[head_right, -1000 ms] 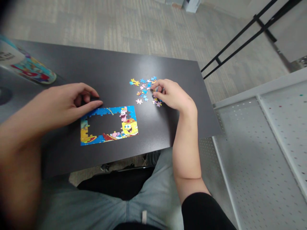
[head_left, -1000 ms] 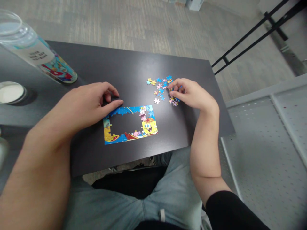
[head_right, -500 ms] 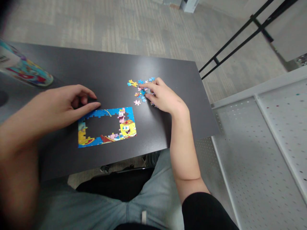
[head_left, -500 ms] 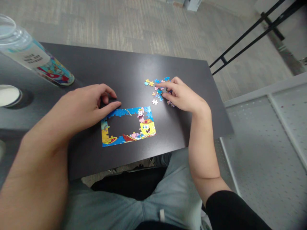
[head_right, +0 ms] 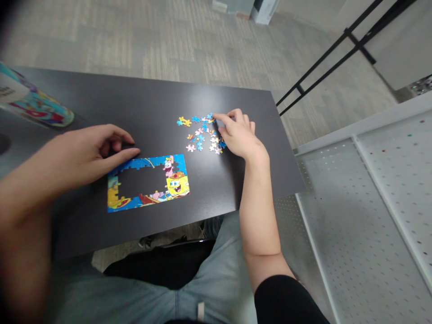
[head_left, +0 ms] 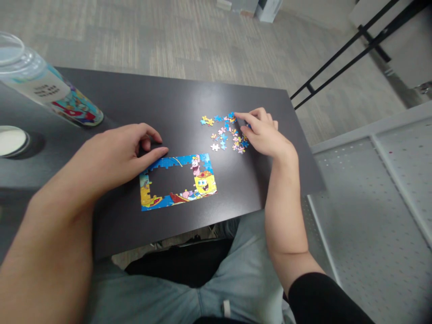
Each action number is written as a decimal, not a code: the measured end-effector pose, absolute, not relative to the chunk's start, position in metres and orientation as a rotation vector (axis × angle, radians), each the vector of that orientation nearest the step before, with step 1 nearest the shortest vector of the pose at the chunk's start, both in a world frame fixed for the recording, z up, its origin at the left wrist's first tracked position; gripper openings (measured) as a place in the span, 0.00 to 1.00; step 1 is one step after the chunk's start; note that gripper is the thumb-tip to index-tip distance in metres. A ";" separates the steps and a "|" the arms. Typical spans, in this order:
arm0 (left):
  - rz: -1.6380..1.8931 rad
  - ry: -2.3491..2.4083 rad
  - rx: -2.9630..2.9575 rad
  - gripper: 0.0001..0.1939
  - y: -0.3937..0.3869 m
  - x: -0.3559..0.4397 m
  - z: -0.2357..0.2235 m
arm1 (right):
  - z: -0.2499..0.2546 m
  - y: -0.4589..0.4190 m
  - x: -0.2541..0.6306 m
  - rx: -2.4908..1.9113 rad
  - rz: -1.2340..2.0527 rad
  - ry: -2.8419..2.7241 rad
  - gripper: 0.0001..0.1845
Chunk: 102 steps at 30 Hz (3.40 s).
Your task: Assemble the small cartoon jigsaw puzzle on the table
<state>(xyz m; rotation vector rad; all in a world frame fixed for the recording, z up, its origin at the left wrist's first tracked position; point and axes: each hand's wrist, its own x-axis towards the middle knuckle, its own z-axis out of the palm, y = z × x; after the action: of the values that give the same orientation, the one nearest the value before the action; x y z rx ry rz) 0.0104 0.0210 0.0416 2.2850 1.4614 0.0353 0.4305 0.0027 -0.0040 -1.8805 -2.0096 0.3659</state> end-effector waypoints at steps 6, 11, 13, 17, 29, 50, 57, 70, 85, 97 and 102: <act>0.050 1.442 2.282 0.27 0.022 0.011 0.043 | 0.003 0.004 0.409 -1.847 0.349 -2.070 0.26; 0.095 1.419 2.311 0.25 0.023 0.008 0.037 | 0.004 0.008 0.382 -1.770 0.281 -2.168 0.25; 0.141 1.422 2.327 0.26 0.026 0.006 0.029 | -0.001 0.010 0.372 -1.719 0.272 -2.242 0.22; 0.200 1.409 2.348 0.26 0.028 0.005 0.017 | -0.012 0.015 0.361 -1.639 0.241 -2.258 0.14; 0.317 1.386 2.362 0.17 0.010 0.008 0.022 | -0.018 0.019 0.366 -1.627 0.296 -2.184 0.05; 0.545 1.326 2.310 0.19 -0.022 -0.043 0.004 | -0.005 0.006 0.354 -1.672 0.320 -2.170 0.14; 0.518 1.333 2.326 0.19 -0.021 -0.041 0.007 | -0.011 -0.005 0.335 -1.753 0.250 -2.091 0.14; 0.535 1.312 2.334 0.18 -0.024 -0.043 0.005 | -0.010 -0.010 0.333 -1.781 0.306 -1.954 0.05; 0.545 1.202 2.357 0.23 -0.025 -0.044 0.003 | 0.024 -0.056 0.253 -1.118 1.176 -2.151 0.08; 0.523 1.209 2.359 0.24 -0.025 -0.044 0.004 | 0.014 -0.054 0.246 -1.148 1.112 -2.190 0.08; 0.523 1.201 2.366 0.24 -0.027 -0.044 0.006 | 0.017 -0.050 0.253 -1.183 0.959 -2.168 0.11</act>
<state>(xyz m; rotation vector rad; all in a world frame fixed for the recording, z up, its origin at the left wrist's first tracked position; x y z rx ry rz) -0.0439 -0.0273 0.0056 2.3656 1.2006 0.5230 0.2534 -0.0504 0.0174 -1.1834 -2.1678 0.9589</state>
